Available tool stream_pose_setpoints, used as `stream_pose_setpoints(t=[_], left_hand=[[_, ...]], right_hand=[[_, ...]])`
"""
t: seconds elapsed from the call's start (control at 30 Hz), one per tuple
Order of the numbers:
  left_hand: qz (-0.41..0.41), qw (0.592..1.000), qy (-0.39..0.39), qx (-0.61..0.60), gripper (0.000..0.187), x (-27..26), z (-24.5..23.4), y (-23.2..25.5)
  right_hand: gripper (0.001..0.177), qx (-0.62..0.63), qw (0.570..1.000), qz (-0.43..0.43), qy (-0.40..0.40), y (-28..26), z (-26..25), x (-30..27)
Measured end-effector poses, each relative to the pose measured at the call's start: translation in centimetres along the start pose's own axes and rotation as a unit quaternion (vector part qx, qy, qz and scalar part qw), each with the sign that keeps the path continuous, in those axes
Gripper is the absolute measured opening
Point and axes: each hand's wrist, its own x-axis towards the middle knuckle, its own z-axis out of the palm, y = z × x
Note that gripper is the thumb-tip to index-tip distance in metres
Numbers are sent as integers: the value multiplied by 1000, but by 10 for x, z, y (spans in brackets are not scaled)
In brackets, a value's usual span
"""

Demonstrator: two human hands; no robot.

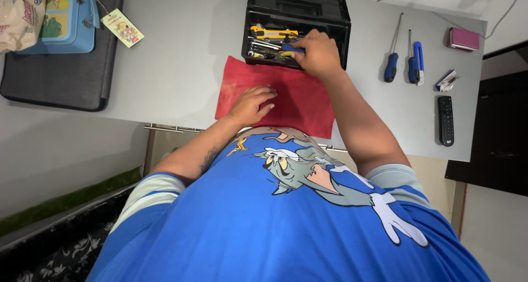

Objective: Cleaning and organizing various tools from a toolbox on a desk.

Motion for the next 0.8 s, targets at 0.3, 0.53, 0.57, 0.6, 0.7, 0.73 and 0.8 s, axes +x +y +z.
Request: stream_pose_setpoints(t=[0.3,0.53,0.57,0.6,0.7,0.73,0.8], left_hand=[[35,999,19,3,29,9,-11,4],[43,999,25,-9,28,10,-7,3],[39,999,30,-10,28,10,-7,3],[35,999,35,-12,28,9,-6,4],[37,998,45,-9,29,10,-7,3],[38,998,45,-8,29,9,-7,4],[34,999,37,-7,30,9,-8,6]], right_hand=[[11,-100,989,-96,46,-7,8,-5],[11,-73,983,-111,124,-6,17,-15],[11,-42,984,-109,136,-7,16,-17],[13,-10,983,-106,149,-9,15,-19],[9,88,985,-62,133,0,17,-21],[9,88,985,-62,134,1,13,-23],[13,124,982,-6,145,2,6,-27]])
